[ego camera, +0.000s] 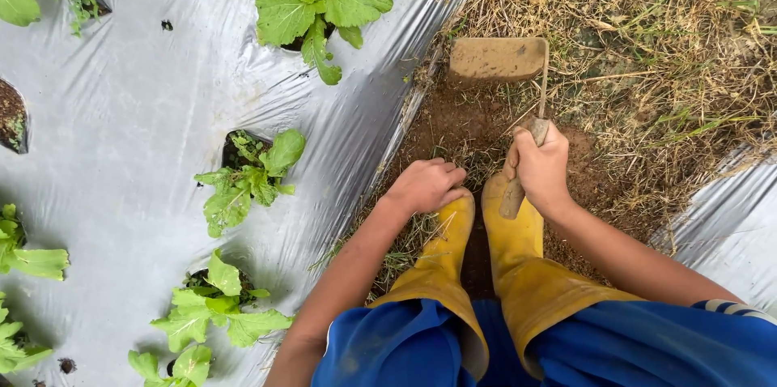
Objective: Using a hand hoe to loosen soil and manually pulling weeds from a garden bed.
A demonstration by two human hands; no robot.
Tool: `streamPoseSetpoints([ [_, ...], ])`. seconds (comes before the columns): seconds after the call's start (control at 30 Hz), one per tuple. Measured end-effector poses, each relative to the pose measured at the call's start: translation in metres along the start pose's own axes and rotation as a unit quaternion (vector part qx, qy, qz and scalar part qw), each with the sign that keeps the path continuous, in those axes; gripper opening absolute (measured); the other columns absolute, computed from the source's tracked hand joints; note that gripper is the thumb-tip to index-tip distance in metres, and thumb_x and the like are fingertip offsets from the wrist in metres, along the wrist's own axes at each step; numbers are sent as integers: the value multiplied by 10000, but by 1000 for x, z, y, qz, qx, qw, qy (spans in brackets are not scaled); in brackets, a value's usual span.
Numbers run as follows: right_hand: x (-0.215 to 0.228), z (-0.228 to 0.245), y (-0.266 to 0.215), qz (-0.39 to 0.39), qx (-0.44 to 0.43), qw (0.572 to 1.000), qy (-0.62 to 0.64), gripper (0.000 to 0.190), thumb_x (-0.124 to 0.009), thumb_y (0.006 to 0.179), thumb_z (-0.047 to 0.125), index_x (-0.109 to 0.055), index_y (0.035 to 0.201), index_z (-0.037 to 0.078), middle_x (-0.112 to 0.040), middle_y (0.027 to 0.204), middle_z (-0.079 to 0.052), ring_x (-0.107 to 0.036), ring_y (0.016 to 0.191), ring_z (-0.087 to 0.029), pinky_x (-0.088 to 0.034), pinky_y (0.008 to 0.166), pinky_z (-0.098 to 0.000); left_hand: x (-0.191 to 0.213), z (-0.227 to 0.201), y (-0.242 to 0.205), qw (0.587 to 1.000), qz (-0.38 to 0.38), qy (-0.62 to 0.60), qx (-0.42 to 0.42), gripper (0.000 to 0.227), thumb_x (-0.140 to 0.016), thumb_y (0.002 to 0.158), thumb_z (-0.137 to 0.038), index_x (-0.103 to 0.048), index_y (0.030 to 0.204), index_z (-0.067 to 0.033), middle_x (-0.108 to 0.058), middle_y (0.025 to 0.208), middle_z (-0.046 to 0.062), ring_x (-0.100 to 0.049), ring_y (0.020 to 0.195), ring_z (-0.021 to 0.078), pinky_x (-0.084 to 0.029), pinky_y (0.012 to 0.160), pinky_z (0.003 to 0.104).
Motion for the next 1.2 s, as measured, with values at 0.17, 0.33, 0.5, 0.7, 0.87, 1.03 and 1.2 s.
streamPoseSetpoints([
  [0.17, -7, -15, -41, 89, -91, 989, -76, 287, -554, 910, 50, -516, 626, 29, -473, 355, -125, -477, 250, -219, -377, 283, -337, 3, 2, 8, 1000, 2, 18, -23, 296, -528, 1007, -486, -662, 984, -223, -669, 825, -17, -678, 870, 188, -575, 764, 330],
  [0.33, -8, -13, -43, 126, -121, 977, -122, 318, -580, 892, 66, -534, 580, 28, -472, 329, -124, -461, 231, -213, -371, 287, -335, 3, 2, 2, 972, -183, 74, -127, 263, -626, 960, -443, -634, 963, -180, -532, 919, 16, -581, 1046, 245, -495, 869, 355],
  [0.5, 7, -3, -24, 53, -112, 991, -44, 189, -523, 962, 20, -548, 774, 14, -455, 435, -115, -481, 287, -207, -401, 309, -340, -15, 19, -4, 979, -193, 13, -71, 279, -670, 940, -440, -646, 957, -163, -567, 987, 14, -608, 1045, 230, -534, 865, 356],
  [0.7, 29, -8, 2, -46, -56, 997, 18, 151, -477, 1006, 44, -511, 859, 44, -456, 487, -62, -476, 337, -155, -444, 331, -328, -7, 21, -3, 977, -207, 26, -50, 327, -609, 970, -453, -553, 828, -164, -502, 781, 13, -591, 782, 232, -505, 697, 360],
  [0.87, 29, -39, -36, 21, -149, 988, -32, 185, -485, 939, 27, -529, 761, 11, -464, 452, -91, -474, 304, -182, -418, 297, -358, 12, 6, 13, 968, -216, 94, -87, 296, -606, 954, -440, -530, 871, -166, -505, 812, 16, -580, 819, 235, -479, 716, 364],
  [1.03, 40, -23, -13, -7, -119, 993, -2, 167, -468, 986, 27, -542, 837, 17, -457, 483, -67, -473, 321, -163, -435, 306, -348, 16, -20, 36, 965, -190, 89, -157, 264, -598, 999, -323, -584, 1191, -141, -594, 1252, 82, -562, 1264, 266, -468, 1054, 380],
  [1.2, 72, -30, -9, -92, -120, 987, 48, 150, -476, 1020, 77, -517, 876, 76, -476, 531, -13, -480, 358, -120, -455, 328, -312, -11, -12, 44, 984, -124, 49, -120, 305, -584, 1008, -242, -577, 1291, -127, -583, 1356, 78, -544, 1312, 260, -464, 1100, 399],
])
Point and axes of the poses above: each hand's wrist, its own y-axis towards the middle knuckle, its own x-axis out of the back of the hand, z = x × y, the point moved 5 cm from there along y, towards the middle knuckle
